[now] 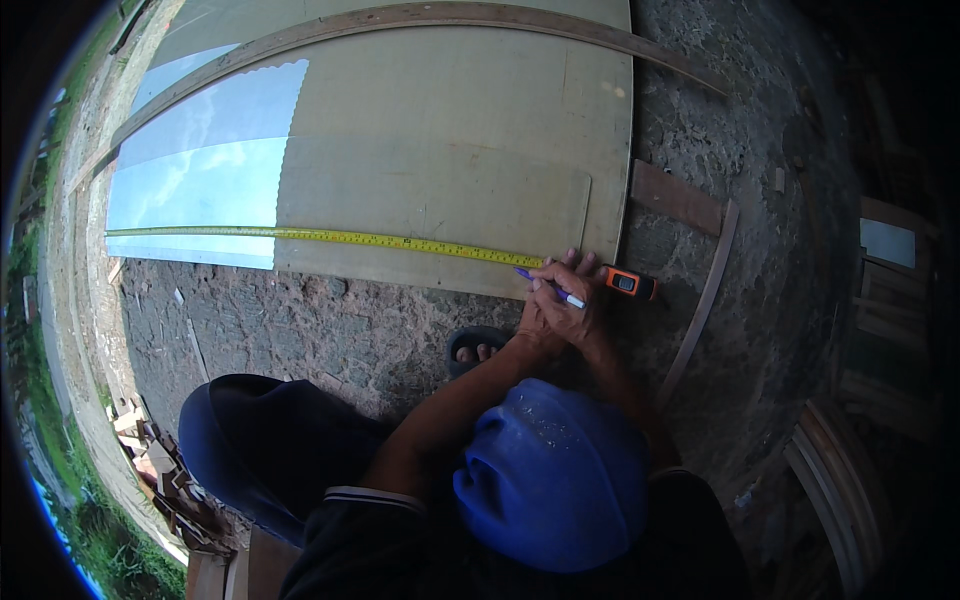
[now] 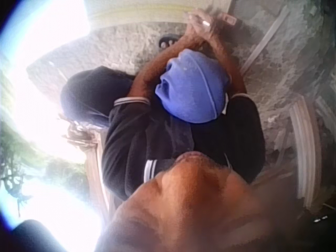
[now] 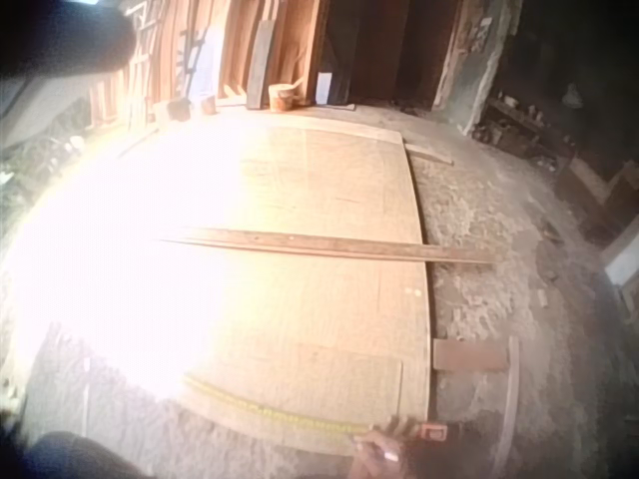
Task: The person measures a large flat board with a tape measure and marks it with a pen. They then use a straight wooden strip as a guide to draw a straight line across the board. The person also handles a glass pane and a wooden frame, moving them aside to access the work area.
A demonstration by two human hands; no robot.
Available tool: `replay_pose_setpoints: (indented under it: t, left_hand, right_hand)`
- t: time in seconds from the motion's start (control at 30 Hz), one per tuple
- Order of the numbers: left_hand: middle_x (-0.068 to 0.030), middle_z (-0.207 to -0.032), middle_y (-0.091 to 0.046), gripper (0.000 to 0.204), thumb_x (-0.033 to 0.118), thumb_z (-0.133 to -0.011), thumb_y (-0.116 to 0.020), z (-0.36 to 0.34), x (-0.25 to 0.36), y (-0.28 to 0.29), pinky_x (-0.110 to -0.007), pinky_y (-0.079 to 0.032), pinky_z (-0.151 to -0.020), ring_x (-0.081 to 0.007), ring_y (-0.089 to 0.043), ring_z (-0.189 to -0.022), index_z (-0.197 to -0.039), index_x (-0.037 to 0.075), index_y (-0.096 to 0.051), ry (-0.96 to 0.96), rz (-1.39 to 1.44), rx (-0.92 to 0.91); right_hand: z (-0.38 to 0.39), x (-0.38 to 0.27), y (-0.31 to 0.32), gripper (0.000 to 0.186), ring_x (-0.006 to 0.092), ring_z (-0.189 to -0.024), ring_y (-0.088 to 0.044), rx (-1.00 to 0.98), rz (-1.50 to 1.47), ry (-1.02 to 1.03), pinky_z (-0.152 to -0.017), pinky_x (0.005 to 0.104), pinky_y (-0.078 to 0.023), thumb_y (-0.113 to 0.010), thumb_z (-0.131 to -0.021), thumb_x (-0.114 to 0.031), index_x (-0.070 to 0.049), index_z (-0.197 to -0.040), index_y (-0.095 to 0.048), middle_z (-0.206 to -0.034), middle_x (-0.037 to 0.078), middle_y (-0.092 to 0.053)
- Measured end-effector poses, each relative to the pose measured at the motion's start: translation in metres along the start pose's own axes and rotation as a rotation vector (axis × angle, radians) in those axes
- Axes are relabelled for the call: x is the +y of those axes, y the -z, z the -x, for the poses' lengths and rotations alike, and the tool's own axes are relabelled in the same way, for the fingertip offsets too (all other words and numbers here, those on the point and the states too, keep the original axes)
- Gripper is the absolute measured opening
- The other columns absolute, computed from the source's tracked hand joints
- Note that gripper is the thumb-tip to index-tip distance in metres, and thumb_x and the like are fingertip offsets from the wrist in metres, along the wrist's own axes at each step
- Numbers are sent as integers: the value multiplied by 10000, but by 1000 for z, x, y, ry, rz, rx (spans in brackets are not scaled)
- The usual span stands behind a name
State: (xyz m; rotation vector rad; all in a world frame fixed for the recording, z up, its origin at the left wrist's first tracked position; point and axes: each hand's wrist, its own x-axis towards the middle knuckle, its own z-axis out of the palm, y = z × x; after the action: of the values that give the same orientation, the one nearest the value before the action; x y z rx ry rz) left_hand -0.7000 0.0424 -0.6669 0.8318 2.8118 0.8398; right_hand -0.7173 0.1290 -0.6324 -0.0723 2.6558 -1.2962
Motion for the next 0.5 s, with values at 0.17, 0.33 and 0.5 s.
replay_pose_setpoints:
  t: [0.17,0.33,0.5]
  left_hand:
    - [-99,-1659,-225,635,405,-995,-405,-2,1,0,-536,-127,-1239,-330,-166,-1543,-1585,220,-256,2,4,6]
    - [-97,-1660,-223,632,396,-995,-407,-1,1,-1,-532,-128,-1239,-329,-158,-1545,-1584,223,-258,12,7,9]
    - [-96,-1661,-222,630,388,-994,-409,-1,1,-2,-527,-129,-1239,-328,-151,-1547,-1584,225,-259,15,7,12]
  right_hand:
    - [-5,-2,4,214,371,-1107,-651,-31,-31,0,-1127,644,-233,-635,-919,-278,-136,-1068,-693,-1033,153,-728]
    - [-6,2,1,215,365,-1101,-653,-38,30,3,-1118,660,-232,-633,-929,-294,-139,-1067,-689,-1049,140,-726]
    - [-6,-5,4,211,361,-1074,-660,-53,3,-17,-1114,650,-244,-633,-927,-286,-130,-1058,-685,-1006,133,-723]
